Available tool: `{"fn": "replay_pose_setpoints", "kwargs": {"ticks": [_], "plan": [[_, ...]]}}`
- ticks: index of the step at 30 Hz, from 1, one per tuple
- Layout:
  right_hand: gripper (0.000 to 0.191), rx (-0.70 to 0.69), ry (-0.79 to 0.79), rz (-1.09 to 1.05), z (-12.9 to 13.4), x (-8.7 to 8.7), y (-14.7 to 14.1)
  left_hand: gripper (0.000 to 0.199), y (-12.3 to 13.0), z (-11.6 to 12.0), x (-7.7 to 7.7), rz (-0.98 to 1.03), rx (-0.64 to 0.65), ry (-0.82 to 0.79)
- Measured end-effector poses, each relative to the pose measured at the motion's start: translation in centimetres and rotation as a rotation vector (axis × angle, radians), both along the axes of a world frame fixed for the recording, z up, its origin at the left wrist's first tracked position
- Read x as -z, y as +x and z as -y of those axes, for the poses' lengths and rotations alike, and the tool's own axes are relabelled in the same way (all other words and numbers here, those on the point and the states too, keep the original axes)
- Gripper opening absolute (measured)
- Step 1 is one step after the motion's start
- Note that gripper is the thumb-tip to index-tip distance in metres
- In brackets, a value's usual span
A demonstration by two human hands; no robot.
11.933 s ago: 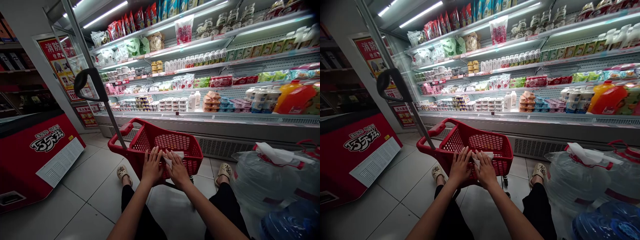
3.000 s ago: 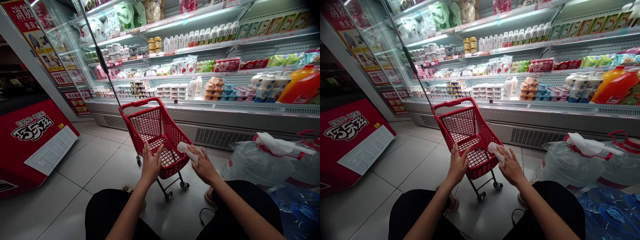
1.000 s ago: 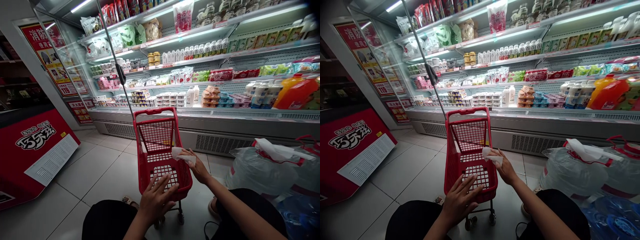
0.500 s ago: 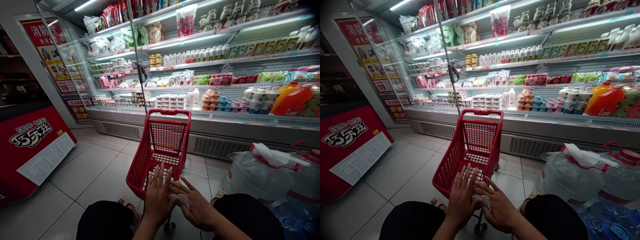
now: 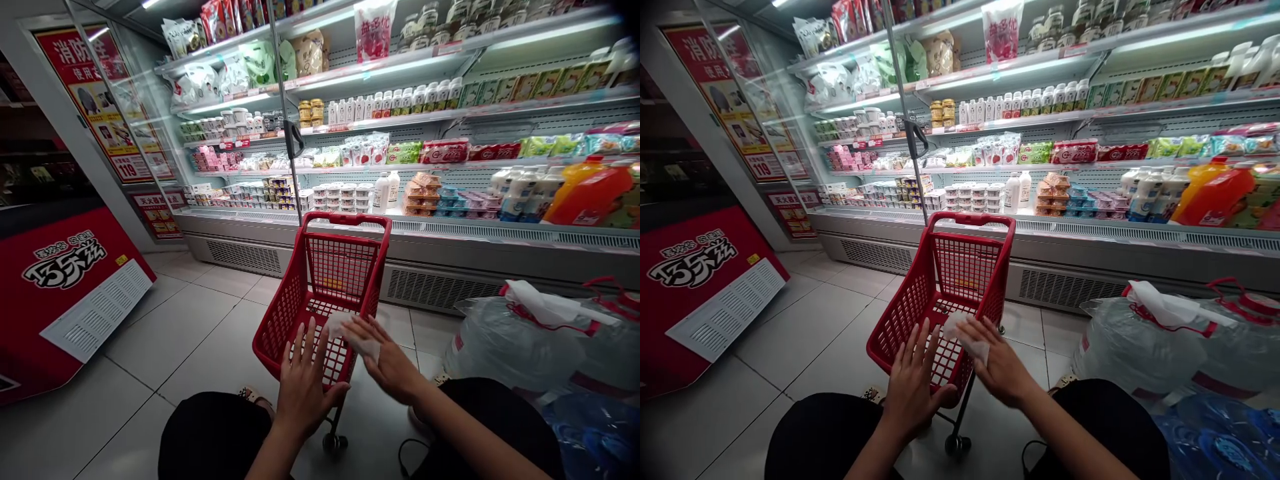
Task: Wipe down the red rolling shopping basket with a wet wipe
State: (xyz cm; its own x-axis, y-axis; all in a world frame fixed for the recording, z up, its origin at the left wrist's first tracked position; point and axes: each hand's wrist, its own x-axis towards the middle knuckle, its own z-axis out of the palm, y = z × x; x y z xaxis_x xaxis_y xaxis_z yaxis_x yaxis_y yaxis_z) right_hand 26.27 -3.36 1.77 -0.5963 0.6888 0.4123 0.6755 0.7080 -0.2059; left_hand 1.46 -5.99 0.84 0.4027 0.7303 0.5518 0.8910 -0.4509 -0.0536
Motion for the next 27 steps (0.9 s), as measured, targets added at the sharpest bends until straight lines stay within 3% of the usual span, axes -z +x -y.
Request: {"fn": "replay_pose_setpoints", "kwargs": {"ticks": [3,6,8,12,15,18,23,25,27], "plan": [[0.077,-0.155,-0.021,0.045,3.1,0.2,-1.9,0.109,-0.3,0.0,-0.3,0.007,0.020,-0.023],[0.076,-0.269,-0.017,0.111,2.8,-0.1,-1.8,0.116,-0.8,0.0,-0.6,-0.006,0.041,-0.046],[0.076,-0.233,0.008,0.128,0.4,-0.6,-0.6,0.115,-1.0,-0.1,-0.6,-0.027,0.052,-0.051],[0.064,0.038,0.048,0.059,-6.5,-1.5,2.5,0.109,-0.9,-0.5,-0.4,-0.036,0.032,-0.057],[0.059,0.142,0.040,0.020,-9.1,-1.4,3.1,0.105,-0.6,-1.1,-0.3,-0.022,0.028,-0.064],[0.059,0.127,0.046,-0.047,-7.3,-0.5,1.4,0.102,-0.2,-1.9,-0.4,0.000,0.025,-0.080],[0.073,-0.134,0.001,-0.030,-0.4,1.2,-2.4,0.100,0.1,-2.6,-0.6,0.024,0.009,-0.086],[0.076,-0.195,-0.010,-0.010,0.4,1.4,-2.5,0.101,0.3,-2.5,-0.6,0.025,0.009,-0.088],[0.076,-0.177,0.008,-0.001,-0.9,1.0,-1.4,0.101,0.4,-2.2,-0.6,0.011,0.025,-0.088]]}}
